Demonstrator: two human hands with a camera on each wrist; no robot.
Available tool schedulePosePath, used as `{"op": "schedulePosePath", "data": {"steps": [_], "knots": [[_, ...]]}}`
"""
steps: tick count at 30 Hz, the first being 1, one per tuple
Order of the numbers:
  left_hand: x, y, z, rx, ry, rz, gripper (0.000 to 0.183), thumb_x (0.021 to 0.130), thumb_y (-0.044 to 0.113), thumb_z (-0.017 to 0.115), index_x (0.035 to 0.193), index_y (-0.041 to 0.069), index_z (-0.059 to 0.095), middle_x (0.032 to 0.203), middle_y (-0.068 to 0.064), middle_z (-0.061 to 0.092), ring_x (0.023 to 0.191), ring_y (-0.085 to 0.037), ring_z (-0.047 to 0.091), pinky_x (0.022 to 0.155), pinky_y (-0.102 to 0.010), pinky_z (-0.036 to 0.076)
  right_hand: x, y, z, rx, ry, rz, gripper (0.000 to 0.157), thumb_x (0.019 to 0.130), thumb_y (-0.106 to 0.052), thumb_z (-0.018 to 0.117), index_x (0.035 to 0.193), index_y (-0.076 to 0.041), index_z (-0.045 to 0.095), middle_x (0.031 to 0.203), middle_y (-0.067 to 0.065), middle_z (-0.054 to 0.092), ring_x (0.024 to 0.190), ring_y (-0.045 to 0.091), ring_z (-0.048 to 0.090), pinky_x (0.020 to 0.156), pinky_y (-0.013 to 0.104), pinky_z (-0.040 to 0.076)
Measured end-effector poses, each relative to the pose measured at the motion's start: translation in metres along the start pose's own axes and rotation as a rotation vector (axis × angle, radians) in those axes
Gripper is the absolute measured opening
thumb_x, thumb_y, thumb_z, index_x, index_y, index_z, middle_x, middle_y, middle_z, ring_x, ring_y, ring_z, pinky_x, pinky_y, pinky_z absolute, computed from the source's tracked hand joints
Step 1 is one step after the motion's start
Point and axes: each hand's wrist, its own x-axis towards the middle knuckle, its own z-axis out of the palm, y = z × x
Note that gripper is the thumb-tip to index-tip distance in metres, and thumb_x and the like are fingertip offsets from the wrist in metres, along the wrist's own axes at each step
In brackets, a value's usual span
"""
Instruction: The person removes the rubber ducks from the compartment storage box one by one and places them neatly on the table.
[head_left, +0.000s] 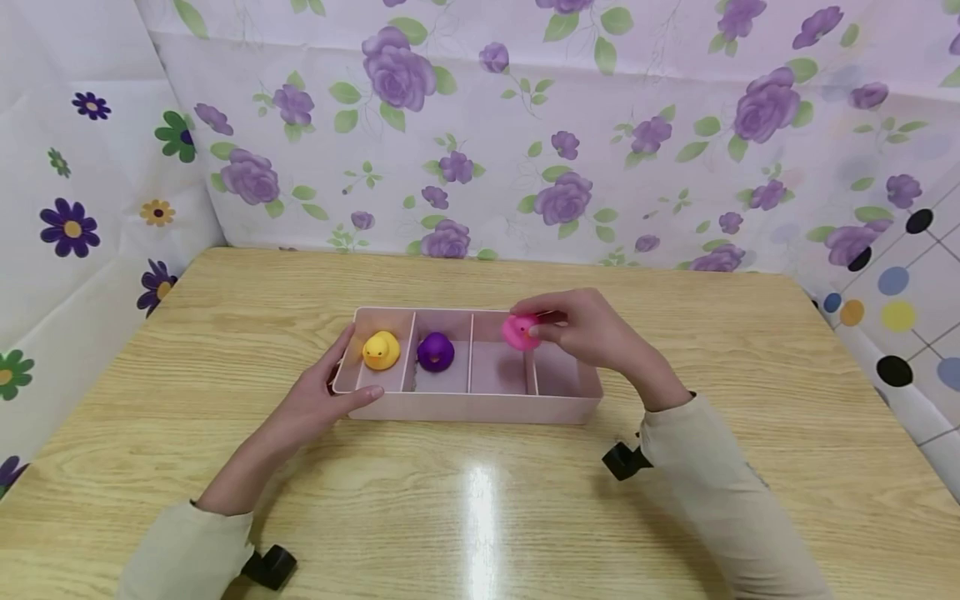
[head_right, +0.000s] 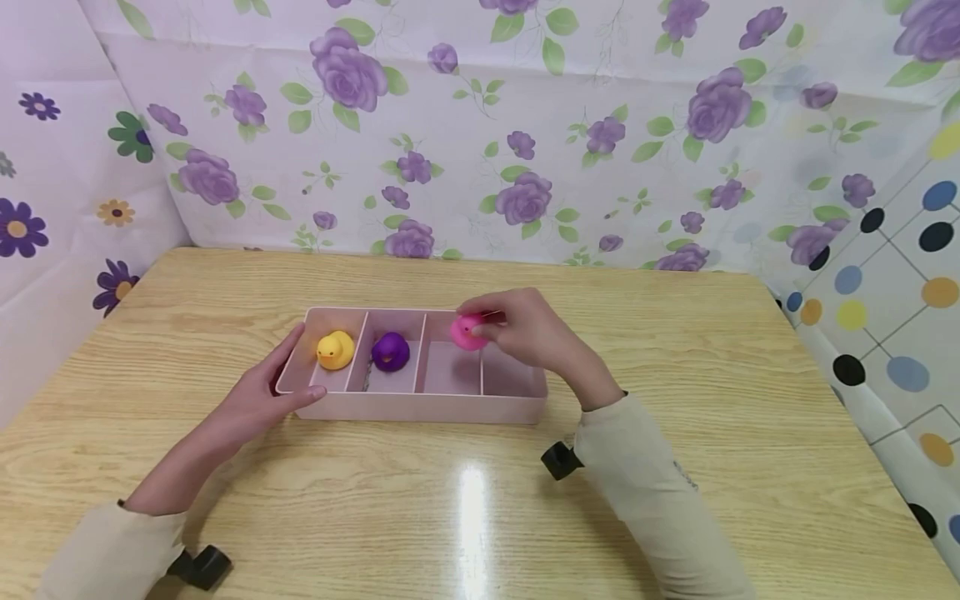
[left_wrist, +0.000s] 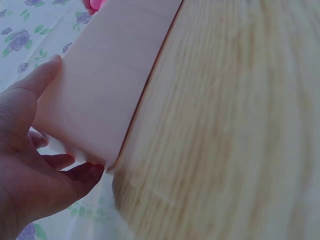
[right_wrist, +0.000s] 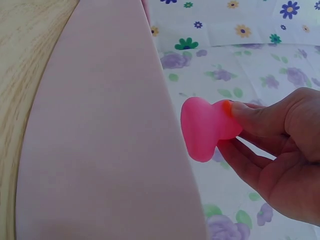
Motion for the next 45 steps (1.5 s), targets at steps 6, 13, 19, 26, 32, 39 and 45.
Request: {"op": "schedulePosePath", "data": {"steps": [6,13,19,26,32,39,45], "knots": [[0.0,0.0,0.0,0.002,0.004,0.002,0.102,0.092,0.028,0.073,0.162,0.018,0.0,0.163,-0.027,0.007,0.146,-0.047,0.017,0.111,-0.06,0.03,-0.006,0.004,-0.007,-0.01,0.012,0.037,0.029,0.089,0.009,0.067,0.117,0.005,0.072,0.114,0.018,0.071,0.104,0.029,0.069,0.089,0.037,0.055],[0.0,0.0,0.0,0.009,0.004,0.004,0.102,0.092,0.028,0.073,0.162,0.018,0.0,0.163,-0.026,0.006,0.146,-0.047,0.016,0.111,-0.06,0.03,-0.012,0.009,-0.014,-0.019,0.028,0.028,0.029,0.09,0.008,0.067,0.119,0.006,0.07,0.117,0.02,0.07,0.105,0.031,0.068,0.09,0.04,0.055],[0.0,-0.001,0.0,0.001,0.005,0.006,0.101,0.093,0.027,0.073,0.162,0.017,0.0,0.162,-0.028,0.009,0.146,-0.046,0.019,0.111,-0.059,0.031,-0.017,0.01,-0.018,-0.034,0.017,0.033,0.03,0.09,0.009,0.067,0.12,0.006,0.07,0.117,0.02,0.07,0.105,0.031,0.068,0.089,0.041,0.056],[0.0,-0.001,0.0,0.0,0.002,0.002,0.101,0.093,0.027,0.073,0.162,0.017,0.0,0.162,-0.028,0.009,0.145,-0.046,0.02,0.11,-0.059,0.032,-0.021,0.013,-0.021,-0.047,0.013,0.04,0.03,0.09,0.01,0.066,0.119,0.007,0.07,0.116,0.02,0.07,0.104,0.032,0.068,0.089,0.042,0.055],[0.0,-0.001,0.0,-0.002,-0.002,-0.01,0.102,0.093,0.028,0.073,0.162,0.019,-0.001,0.163,-0.027,0.007,0.146,-0.047,0.019,0.11,-0.06,0.032,-0.026,0.017,-0.025,-0.068,0.021,0.07,0.03,0.09,0.009,0.066,0.12,0.006,0.07,0.117,0.019,0.07,0.105,0.032,0.068,0.089,0.041,0.056],[0.0,0.0,0.0,0.015,0.003,-0.016,0.102,0.093,0.029,0.073,0.162,0.018,-0.001,0.163,-0.027,0.008,0.146,-0.048,0.018,0.11,-0.06,0.031,-0.031,0.022,-0.029,-0.09,0.027,0.087,0.031,0.09,0.008,0.068,0.12,0.005,0.07,0.116,0.02,0.071,0.104,0.032,0.068,0.088,0.041,0.056],[0.0,0.0,0.0,0.009,-0.002,-0.011,0.102,0.093,0.029,0.073,0.162,0.019,-0.001,0.163,-0.027,0.008,0.145,-0.048,0.02,0.109,-0.06,0.034,-0.036,0.025,-0.033,-0.097,0.038,0.104,0.032,0.089,0.01,0.067,0.121,0.005,0.07,0.116,0.021,0.07,0.105,0.033,0.068,0.087,0.04,0.056]]}}
